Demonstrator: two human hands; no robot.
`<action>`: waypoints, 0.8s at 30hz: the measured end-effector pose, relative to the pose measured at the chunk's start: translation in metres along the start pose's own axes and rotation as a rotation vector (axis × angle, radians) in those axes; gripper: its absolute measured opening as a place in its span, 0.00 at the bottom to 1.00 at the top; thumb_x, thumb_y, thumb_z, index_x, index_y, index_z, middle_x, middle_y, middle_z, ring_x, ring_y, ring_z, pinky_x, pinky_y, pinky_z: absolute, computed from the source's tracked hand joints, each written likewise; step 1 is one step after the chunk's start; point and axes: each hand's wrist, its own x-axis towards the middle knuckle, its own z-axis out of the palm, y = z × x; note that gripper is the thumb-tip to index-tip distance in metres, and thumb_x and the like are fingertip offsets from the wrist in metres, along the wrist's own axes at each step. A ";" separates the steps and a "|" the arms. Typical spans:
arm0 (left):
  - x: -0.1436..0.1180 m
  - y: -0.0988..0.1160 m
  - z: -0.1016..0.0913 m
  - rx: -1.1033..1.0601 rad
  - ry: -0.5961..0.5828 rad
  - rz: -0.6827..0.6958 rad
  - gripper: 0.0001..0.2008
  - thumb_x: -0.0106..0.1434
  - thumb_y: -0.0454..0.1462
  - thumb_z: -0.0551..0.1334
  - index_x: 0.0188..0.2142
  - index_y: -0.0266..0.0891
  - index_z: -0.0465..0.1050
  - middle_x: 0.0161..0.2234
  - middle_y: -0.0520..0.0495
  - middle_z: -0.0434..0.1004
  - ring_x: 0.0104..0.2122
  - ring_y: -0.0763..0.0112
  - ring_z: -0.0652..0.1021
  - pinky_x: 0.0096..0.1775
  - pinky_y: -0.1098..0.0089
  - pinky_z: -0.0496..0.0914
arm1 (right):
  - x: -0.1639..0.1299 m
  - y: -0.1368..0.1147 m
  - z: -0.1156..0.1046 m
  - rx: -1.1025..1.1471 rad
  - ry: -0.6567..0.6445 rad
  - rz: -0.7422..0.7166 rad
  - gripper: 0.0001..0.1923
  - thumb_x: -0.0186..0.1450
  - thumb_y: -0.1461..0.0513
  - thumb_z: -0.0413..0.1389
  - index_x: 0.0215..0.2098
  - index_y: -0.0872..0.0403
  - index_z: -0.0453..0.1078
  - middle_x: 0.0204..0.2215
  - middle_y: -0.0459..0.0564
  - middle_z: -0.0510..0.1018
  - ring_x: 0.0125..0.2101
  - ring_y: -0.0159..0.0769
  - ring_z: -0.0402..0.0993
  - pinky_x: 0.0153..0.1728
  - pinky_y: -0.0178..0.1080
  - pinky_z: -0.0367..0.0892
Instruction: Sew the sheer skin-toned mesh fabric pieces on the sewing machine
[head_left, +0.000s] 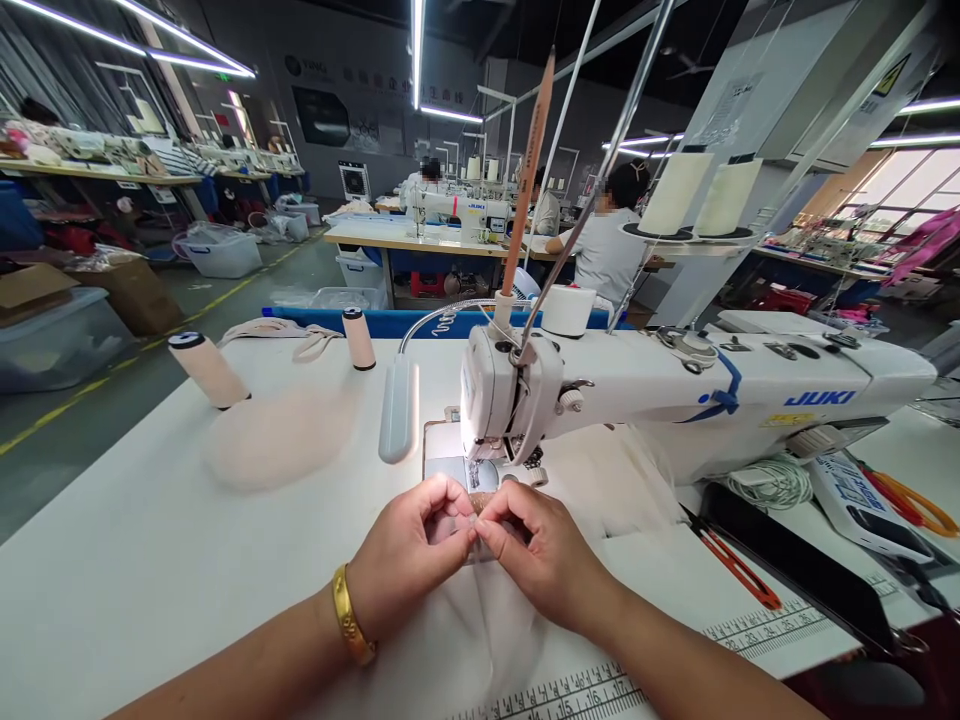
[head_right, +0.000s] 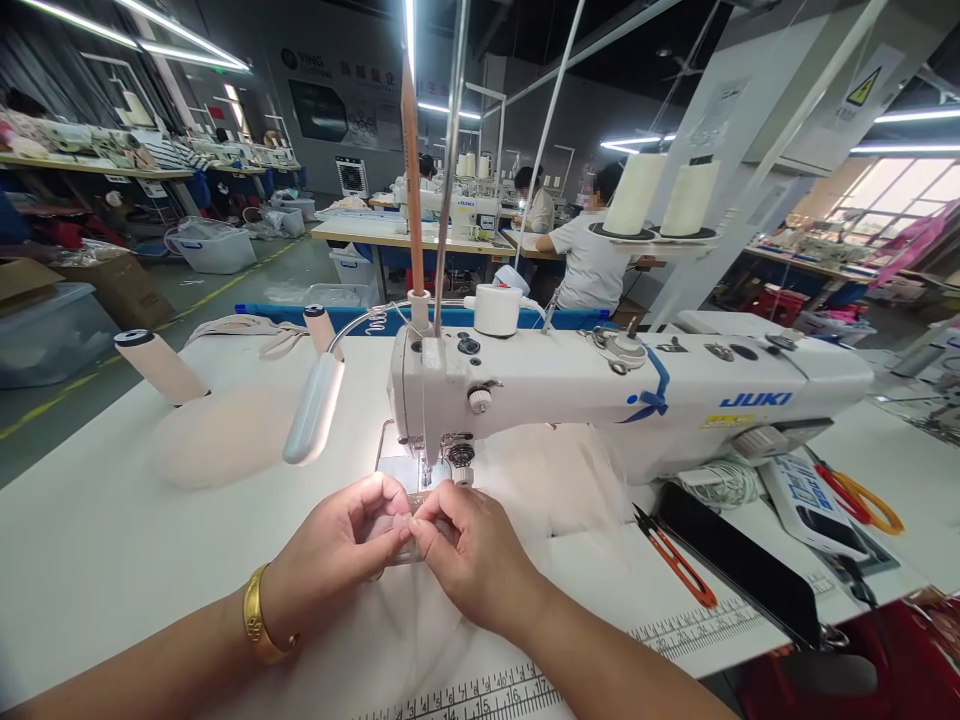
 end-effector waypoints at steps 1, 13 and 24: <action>0.000 0.001 0.000 -0.004 -0.008 0.000 0.14 0.57 0.48 0.65 0.32 0.41 0.67 0.24 0.56 0.63 0.24 0.73 0.64 0.27 0.73 0.60 | 0.000 0.000 0.000 -0.003 -0.002 -0.001 0.08 0.68 0.61 0.54 0.30 0.51 0.65 0.25 0.41 0.72 0.27 0.32 0.66 0.31 0.35 0.60; 0.000 0.002 0.000 -0.002 0.000 0.061 0.13 0.56 0.44 0.65 0.26 0.41 0.63 0.27 0.51 0.71 0.28 0.70 0.69 0.31 0.70 0.65 | 0.000 -0.001 0.000 0.015 -0.021 0.044 0.07 0.68 0.61 0.55 0.31 0.50 0.66 0.24 0.41 0.70 0.27 0.33 0.65 0.31 0.35 0.60; 0.000 0.006 -0.001 0.001 -0.030 -0.014 0.13 0.55 0.46 0.65 0.27 0.40 0.67 0.22 0.57 0.61 0.23 0.75 0.63 0.26 0.73 0.60 | -0.001 -0.001 0.001 0.015 -0.018 0.073 0.07 0.68 0.60 0.56 0.31 0.50 0.68 0.26 0.43 0.73 0.29 0.34 0.66 0.32 0.36 0.62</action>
